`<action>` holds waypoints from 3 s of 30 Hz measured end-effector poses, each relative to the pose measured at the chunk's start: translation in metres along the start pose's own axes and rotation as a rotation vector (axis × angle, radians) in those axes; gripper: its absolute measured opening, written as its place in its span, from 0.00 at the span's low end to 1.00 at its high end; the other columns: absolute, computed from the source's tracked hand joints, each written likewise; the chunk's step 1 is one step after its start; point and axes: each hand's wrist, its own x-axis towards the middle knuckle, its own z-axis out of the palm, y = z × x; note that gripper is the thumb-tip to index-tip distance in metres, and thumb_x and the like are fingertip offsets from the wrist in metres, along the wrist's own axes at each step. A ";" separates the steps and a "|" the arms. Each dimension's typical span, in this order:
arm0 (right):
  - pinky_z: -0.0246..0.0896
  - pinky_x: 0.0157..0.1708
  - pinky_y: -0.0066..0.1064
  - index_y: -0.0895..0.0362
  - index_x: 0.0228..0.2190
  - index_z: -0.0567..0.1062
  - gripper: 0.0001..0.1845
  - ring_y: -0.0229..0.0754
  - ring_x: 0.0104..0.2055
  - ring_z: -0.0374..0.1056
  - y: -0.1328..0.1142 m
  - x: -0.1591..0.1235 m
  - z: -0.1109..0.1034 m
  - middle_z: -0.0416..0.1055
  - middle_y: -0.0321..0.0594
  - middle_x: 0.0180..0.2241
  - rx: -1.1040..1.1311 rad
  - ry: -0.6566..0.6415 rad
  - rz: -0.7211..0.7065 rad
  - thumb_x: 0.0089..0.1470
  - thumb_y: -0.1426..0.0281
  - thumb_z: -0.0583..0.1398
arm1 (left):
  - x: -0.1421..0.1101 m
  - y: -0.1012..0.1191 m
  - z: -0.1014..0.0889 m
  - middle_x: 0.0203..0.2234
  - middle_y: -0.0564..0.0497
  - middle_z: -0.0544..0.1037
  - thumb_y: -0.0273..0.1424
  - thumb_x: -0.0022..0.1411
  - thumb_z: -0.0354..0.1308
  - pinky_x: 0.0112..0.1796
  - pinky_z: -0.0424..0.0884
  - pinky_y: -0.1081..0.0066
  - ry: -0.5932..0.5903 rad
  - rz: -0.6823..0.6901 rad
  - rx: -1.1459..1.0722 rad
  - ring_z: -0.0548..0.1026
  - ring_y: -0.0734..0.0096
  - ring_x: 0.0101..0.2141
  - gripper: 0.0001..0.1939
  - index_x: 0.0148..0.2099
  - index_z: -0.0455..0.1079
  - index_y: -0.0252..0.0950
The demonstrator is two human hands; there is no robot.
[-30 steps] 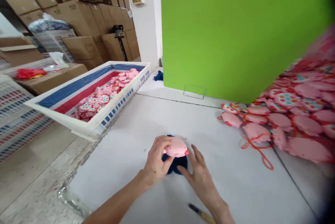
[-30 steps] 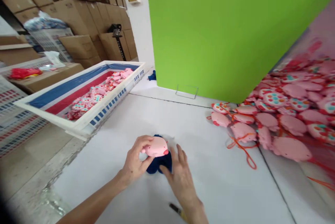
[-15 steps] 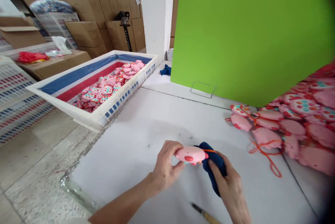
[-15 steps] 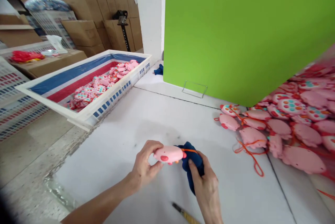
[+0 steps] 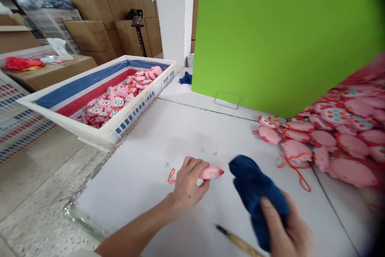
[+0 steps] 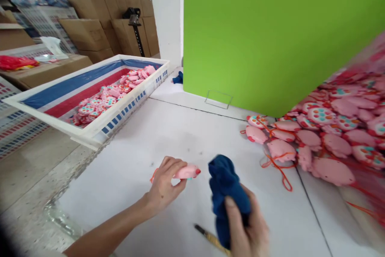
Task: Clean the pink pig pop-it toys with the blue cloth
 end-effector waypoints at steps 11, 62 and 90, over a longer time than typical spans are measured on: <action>0.62 0.40 0.35 0.53 0.40 0.67 0.13 0.43 0.38 0.67 -0.022 -0.001 0.078 0.71 0.40 0.36 0.227 -0.182 -0.130 0.55 0.61 0.54 | -0.005 0.014 0.002 0.24 0.52 0.67 0.15 0.45 0.52 0.30 0.63 0.70 -0.048 -0.086 -0.084 0.62 0.67 0.31 0.12 0.23 0.57 0.37; 0.67 0.31 0.32 0.58 0.42 0.70 0.24 0.46 0.36 0.71 0.011 -0.025 0.055 0.75 0.44 0.36 0.580 -0.139 0.297 0.46 0.56 0.63 | -0.023 0.007 0.016 0.33 0.49 0.72 0.43 0.55 0.59 0.28 0.67 0.74 -0.458 -0.698 -0.861 0.70 0.71 0.31 0.21 0.44 0.67 0.33; 0.68 0.30 0.30 0.56 0.44 0.71 0.28 0.47 0.39 0.71 0.019 -0.019 0.059 0.76 0.43 0.39 0.602 -0.184 0.423 0.48 0.50 0.59 | -0.021 0.010 0.012 0.31 0.53 0.74 0.24 0.41 0.67 0.32 0.66 0.75 -0.444 -0.783 -0.876 0.70 0.72 0.31 0.25 0.44 0.66 0.35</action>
